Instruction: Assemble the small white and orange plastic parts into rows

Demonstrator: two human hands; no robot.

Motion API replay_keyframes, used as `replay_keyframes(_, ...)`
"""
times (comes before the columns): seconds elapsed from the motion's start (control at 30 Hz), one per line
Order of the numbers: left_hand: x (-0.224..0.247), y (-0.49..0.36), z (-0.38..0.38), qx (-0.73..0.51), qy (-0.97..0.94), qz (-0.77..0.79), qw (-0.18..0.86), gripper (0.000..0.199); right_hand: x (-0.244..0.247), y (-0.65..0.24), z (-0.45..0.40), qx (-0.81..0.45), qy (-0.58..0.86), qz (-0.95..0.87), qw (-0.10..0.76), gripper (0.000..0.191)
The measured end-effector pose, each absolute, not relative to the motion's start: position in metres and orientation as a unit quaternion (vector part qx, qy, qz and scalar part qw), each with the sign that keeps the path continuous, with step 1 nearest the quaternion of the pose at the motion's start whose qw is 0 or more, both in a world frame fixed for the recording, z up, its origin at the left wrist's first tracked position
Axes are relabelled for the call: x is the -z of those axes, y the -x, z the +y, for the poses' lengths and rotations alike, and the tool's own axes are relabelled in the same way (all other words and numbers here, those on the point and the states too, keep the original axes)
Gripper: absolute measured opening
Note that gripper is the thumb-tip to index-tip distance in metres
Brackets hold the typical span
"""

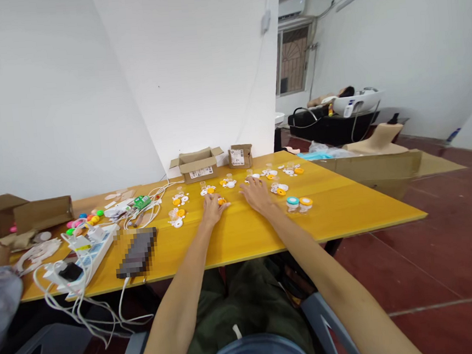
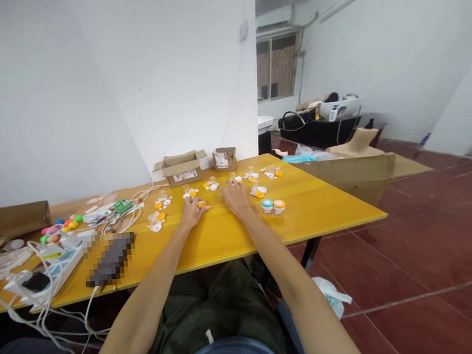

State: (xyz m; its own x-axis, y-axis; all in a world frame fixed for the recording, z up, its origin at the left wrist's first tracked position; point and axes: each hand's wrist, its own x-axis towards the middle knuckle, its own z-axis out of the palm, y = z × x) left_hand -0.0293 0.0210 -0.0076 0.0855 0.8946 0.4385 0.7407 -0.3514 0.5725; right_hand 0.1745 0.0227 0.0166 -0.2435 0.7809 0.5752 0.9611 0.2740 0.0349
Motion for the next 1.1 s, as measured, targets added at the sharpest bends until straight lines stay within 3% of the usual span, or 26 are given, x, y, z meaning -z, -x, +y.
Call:
replay_keyframes(0.23, 0.005, 0.019, 0.028, -0.355, -0.771, 0.512, 0.129, 0.024, -0.013, -0.175, 0.023, 0.242, 0.524, -0.779, 0.245, 0.026)
replay_keyframes(0.73, 0.0, 0.003, 0.046, -0.315, -0.825, 0.439, 0.165, 0.024, -0.014, -0.182, 0.009, 0.223, 0.478, -0.823, 0.214, 0.03)
replay_keyframes(1.1, -0.008, 0.02, 0.025, -0.356, -0.821, 0.427, 0.129, 0.052, -0.014, -0.176, 0.009, 0.245, 0.426, -0.851, 0.185, 0.027)
